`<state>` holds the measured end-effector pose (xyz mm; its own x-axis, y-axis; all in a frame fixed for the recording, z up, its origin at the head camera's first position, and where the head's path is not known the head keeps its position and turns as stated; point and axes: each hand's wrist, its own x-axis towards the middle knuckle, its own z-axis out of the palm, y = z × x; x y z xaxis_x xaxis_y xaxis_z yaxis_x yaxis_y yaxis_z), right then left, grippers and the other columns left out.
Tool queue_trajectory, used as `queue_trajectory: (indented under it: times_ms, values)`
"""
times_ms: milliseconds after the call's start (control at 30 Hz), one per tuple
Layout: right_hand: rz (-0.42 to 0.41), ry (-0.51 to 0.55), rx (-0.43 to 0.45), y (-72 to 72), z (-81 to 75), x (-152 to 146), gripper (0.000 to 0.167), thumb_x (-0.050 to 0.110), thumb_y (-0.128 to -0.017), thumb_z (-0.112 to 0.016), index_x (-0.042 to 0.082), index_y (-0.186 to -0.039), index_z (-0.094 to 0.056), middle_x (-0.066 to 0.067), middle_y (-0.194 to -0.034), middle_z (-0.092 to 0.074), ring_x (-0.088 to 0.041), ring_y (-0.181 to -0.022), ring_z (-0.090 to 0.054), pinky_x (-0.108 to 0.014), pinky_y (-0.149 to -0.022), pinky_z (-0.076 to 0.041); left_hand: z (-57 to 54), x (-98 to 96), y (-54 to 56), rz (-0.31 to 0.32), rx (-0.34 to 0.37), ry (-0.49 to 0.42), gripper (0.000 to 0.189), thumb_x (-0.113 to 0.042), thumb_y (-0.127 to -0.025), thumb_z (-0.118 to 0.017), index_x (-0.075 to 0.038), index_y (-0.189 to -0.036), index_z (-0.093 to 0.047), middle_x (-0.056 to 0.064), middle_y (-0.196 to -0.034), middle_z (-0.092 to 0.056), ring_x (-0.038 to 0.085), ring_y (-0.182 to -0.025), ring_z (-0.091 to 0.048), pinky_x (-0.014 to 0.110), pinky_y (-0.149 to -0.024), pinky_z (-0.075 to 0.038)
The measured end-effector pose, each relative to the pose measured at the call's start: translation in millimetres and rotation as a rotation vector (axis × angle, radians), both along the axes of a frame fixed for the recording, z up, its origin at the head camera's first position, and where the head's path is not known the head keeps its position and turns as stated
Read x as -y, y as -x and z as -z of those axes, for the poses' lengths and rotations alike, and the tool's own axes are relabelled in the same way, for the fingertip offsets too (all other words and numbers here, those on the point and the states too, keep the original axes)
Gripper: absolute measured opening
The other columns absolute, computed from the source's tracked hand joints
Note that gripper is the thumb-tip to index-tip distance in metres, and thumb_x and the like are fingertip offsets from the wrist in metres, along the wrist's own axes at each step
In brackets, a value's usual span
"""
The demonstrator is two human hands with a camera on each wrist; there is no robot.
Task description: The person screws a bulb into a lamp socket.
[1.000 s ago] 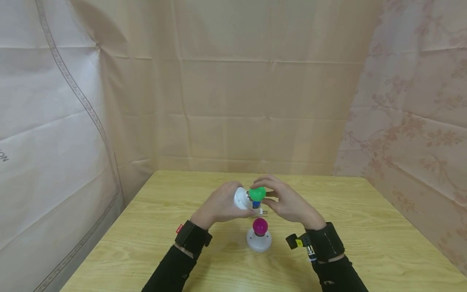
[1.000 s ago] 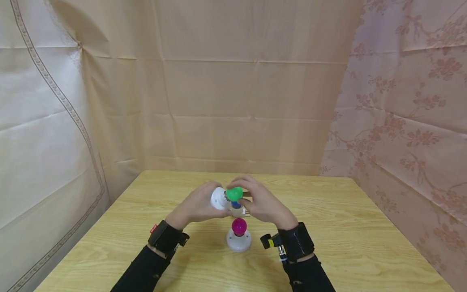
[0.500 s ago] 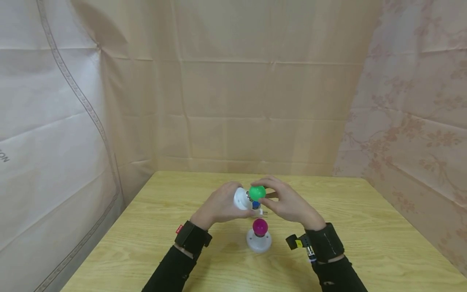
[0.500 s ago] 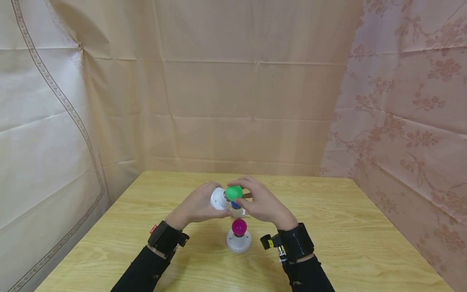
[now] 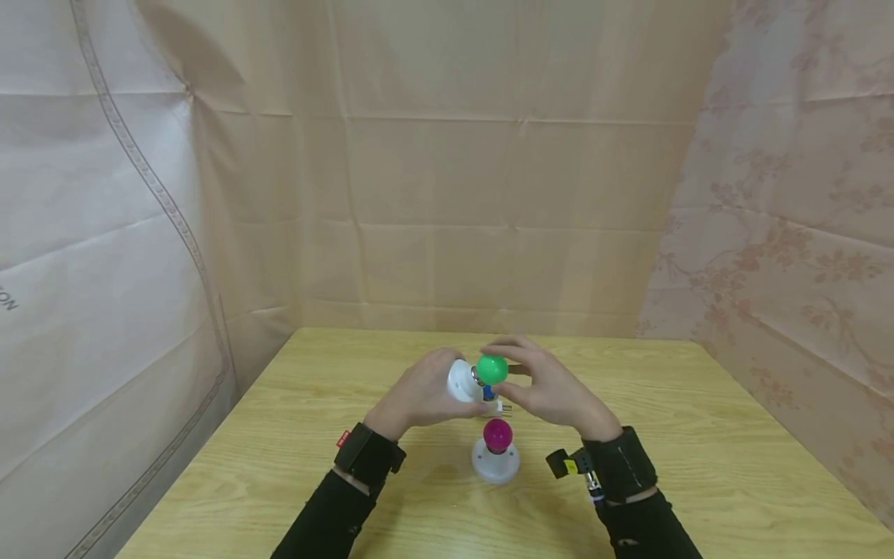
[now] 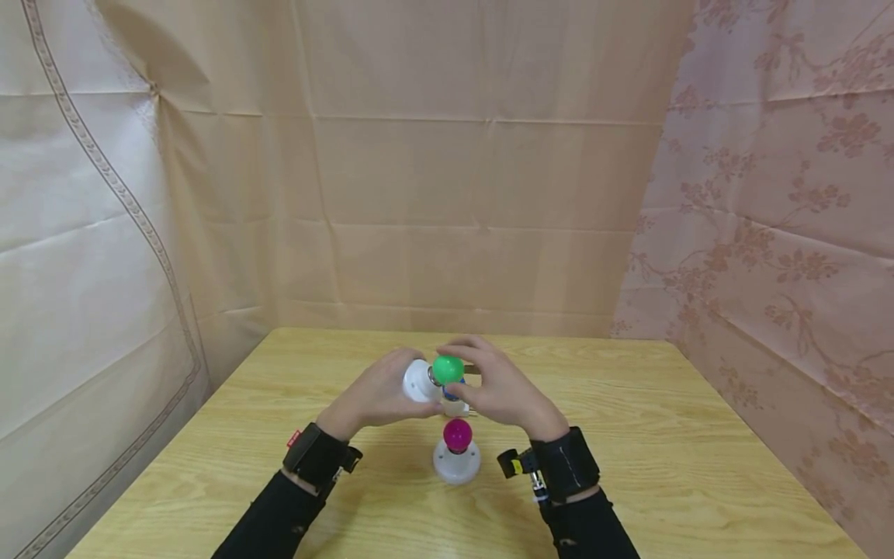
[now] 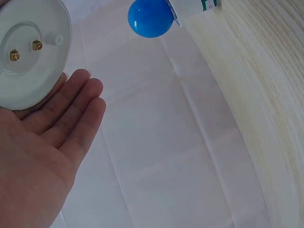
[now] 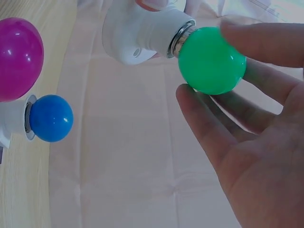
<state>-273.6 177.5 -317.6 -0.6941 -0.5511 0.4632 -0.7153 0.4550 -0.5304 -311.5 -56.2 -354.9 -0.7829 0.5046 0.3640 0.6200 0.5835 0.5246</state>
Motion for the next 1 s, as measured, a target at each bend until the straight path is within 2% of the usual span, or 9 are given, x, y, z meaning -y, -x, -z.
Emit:
queue_trajectory:
  times_ms: [133,267,533,1000]
  values:
    - [-0.008,-0.010,-0.027,-0.6,-1.0,0.8,0.054,-0.006,-0.089,-0.072,0.003,-0.140,-0.057,-0.015,-0.143,-0.051,-0.038,-0.128,-0.053,-0.049,-0.098,-0.051,0.2,0.5,0.2,0.002,0.007,-0.007,0.068,-0.063,-0.072,-0.083,-0.015,-0.113,-0.059,-0.005,-0.093,-0.060,0.014,-0.083,-0.059,0.029,-0.065,-0.052]
    - [-0.036,0.005,-0.020,-0.5,-1.4,1.1,0.052,-0.010,-0.088,-0.071,0.004,-0.136,-0.060,-0.015,-0.143,-0.051,-0.038,-0.130,-0.053,-0.046,-0.097,-0.052,0.0,0.8,-0.4,0.002,0.007,-0.010,0.069,-0.063,-0.072,-0.083,-0.014,-0.114,-0.058,-0.005,-0.094,-0.059,0.014,-0.082,-0.058,0.029,-0.066,-0.052]
    - [-0.029,0.006,-0.021,0.1,-0.5,0.9,0.045,-0.008,-0.088,-0.072,0.007,-0.130,-0.065,-0.013,-0.139,-0.054,-0.036,-0.126,-0.056,-0.042,-0.096,-0.053,-1.2,0.7,-1.4,0.003,-0.004,0.001,0.068,-0.063,-0.073,-0.082,-0.014,-0.113,-0.058,-0.005,-0.093,-0.059,0.014,-0.081,-0.058,0.029,-0.064,-0.052]
    - [-0.021,0.033,-0.020,2.2,1.7,0.1,0.042,-0.002,-0.090,-0.074,0.006,-0.131,-0.065,-0.008,-0.132,-0.057,-0.031,-0.118,-0.059,-0.047,-0.092,-0.055,-1.0,-0.2,-1.3,0.000,0.012,0.009,0.068,-0.064,-0.073,-0.081,-0.014,-0.114,-0.058,-0.004,-0.094,-0.059,0.014,-0.081,-0.059,0.028,-0.063,-0.053]
